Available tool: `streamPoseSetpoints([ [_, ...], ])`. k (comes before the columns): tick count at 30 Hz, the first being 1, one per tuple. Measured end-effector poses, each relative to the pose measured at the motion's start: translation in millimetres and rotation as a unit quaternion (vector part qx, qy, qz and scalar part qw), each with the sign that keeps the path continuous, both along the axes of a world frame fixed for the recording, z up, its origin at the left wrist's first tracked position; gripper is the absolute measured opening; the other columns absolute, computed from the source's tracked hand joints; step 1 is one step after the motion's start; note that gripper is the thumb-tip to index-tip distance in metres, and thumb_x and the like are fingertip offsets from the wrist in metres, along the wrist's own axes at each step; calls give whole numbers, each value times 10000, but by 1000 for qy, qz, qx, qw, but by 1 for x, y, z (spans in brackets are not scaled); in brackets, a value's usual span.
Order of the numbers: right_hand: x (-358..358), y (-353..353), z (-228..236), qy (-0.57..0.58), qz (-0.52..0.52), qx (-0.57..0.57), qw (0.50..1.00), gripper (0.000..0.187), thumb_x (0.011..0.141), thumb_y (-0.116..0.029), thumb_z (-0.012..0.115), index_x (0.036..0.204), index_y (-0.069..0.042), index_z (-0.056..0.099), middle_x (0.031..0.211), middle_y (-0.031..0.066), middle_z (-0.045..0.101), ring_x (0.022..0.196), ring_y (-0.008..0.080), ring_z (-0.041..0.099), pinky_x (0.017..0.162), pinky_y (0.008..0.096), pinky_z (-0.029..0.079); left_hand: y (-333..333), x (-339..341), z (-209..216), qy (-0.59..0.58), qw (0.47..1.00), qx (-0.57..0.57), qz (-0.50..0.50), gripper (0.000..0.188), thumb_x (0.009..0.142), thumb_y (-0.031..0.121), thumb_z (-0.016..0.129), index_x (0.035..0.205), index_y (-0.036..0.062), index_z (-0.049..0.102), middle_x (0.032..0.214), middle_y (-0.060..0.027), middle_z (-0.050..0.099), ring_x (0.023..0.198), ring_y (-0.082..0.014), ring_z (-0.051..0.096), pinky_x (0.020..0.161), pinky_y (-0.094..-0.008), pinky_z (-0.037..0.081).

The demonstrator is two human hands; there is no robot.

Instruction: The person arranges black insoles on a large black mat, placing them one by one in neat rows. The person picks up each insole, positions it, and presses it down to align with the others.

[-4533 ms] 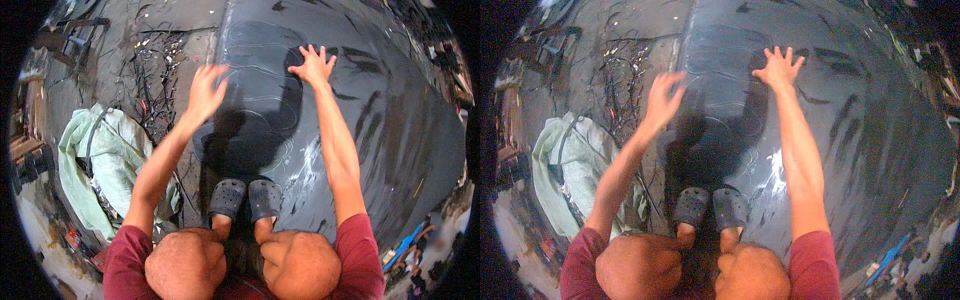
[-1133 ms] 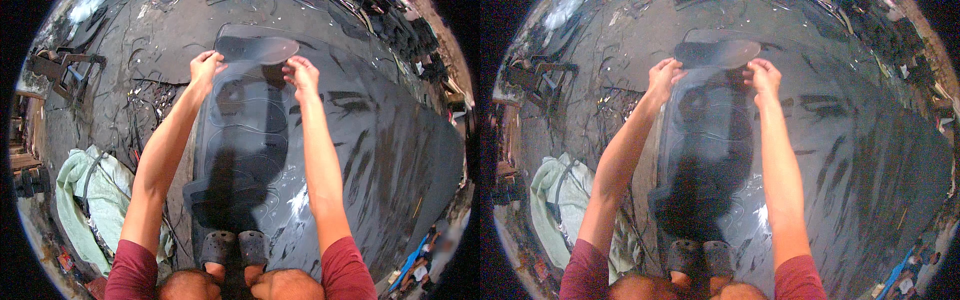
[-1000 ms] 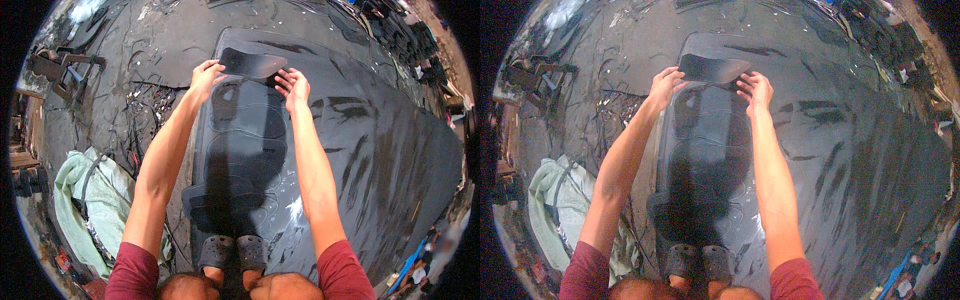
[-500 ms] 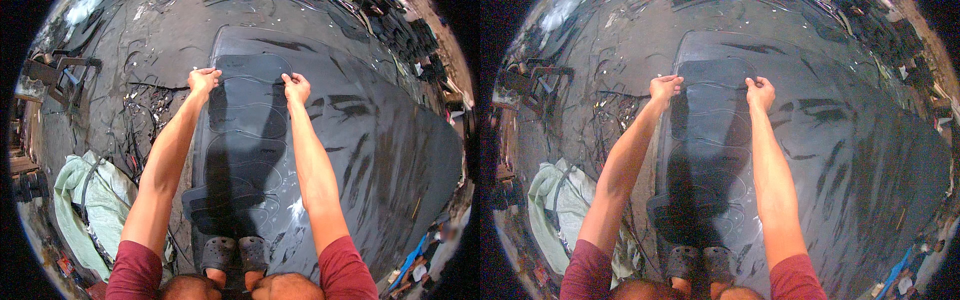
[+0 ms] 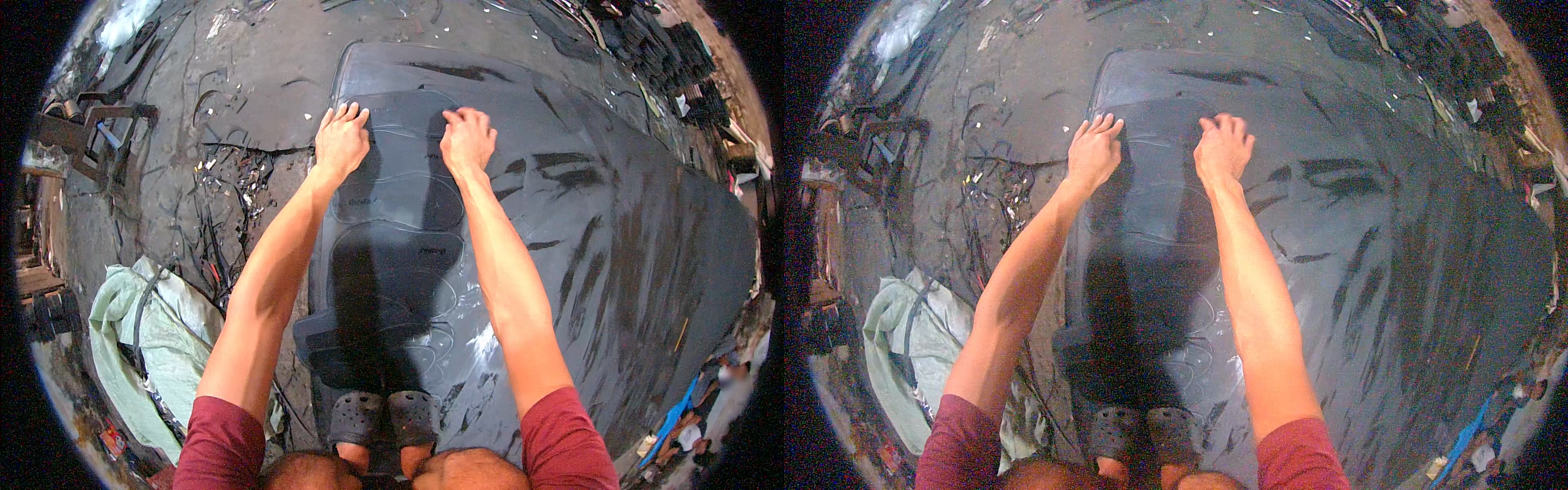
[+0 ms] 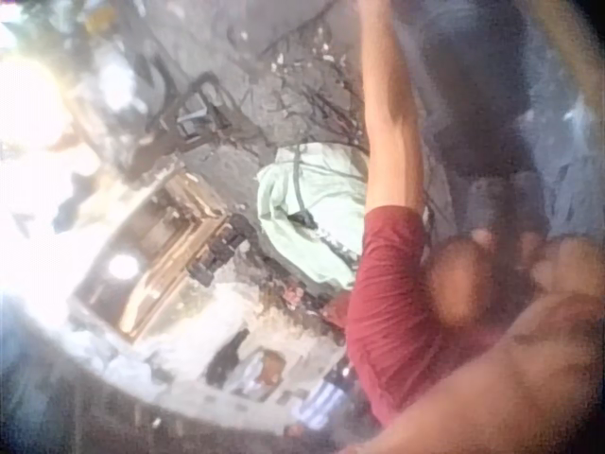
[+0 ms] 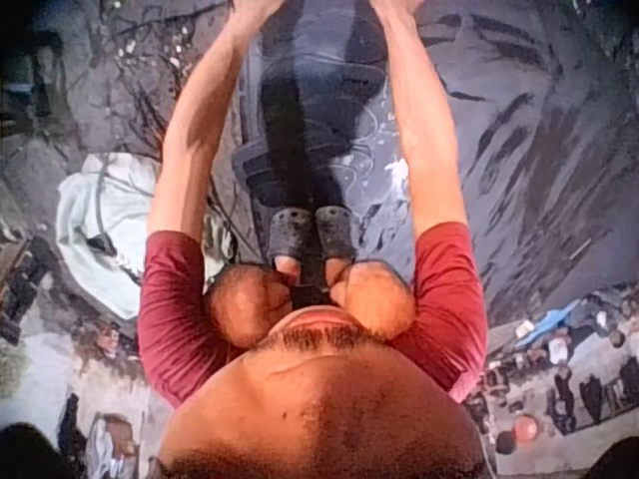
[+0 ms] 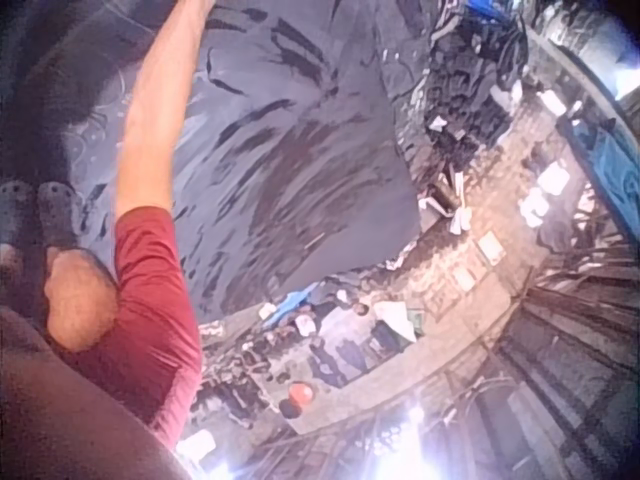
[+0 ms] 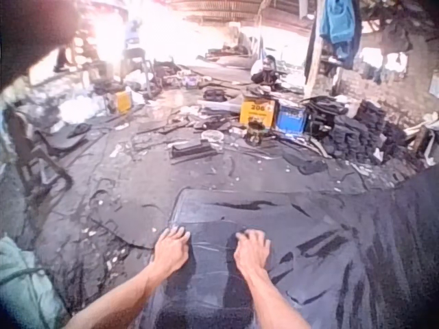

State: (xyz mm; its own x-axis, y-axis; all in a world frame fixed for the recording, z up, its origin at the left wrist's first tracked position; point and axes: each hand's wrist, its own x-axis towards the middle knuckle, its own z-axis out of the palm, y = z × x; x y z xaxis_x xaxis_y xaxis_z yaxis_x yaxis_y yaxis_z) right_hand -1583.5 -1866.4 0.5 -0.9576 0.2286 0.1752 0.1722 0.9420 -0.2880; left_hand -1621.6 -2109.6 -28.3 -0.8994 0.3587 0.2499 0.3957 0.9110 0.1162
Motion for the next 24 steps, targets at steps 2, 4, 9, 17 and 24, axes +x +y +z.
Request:
streamPoseSetpoints([
  [2,2,-2,-3,-26,41,10,999,498,913,-439,619,1344,-189,606,1458,92,504,1375,375,411,1127,540,297,5,2,7,-69,997,23,15,486,935,351,575,1377,148,587,1472,-141,508,1387,-287,453,1186,-505,277],
  [4,12,-7,3,-72,22,54,996,599,910,-562,558,1378,-190,599,1501,92,482,1434,365,353,1194,559,171,1,4,18,-85,996,26,5,507,944,395,578,1387,150,581,1478,-159,496,1393,-297,444,1190,-501,269],
  [9,-1,-14,14,-118,69,94,986,531,905,-446,614,1355,-164,602,1454,122,531,1416,358,388,1166,649,179,-3,-9,51,-198,977,82,-2,548,928,441,605,1374,123,588,1465,-196,494,1382,-332,449,1169,-449,324],
  [17,215,-24,-17,-83,186,31,979,536,962,-239,558,1479,-153,448,1592,93,343,1467,297,322,1169,636,195,-42,297,77,-187,960,198,-67,475,800,210,766,1224,30,649,1213,-187,600,1158,-378,544,1007,-459,441],
  [24,329,-24,20,-37,82,-197,976,418,911,-274,645,1302,-129,622,1255,108,660,1241,279,540,1046,512,370,-39,404,64,-142,980,102,-92,689,749,154,799,1372,80,514,1409,-216,440,1293,-432,419,1071,-528,366],
])
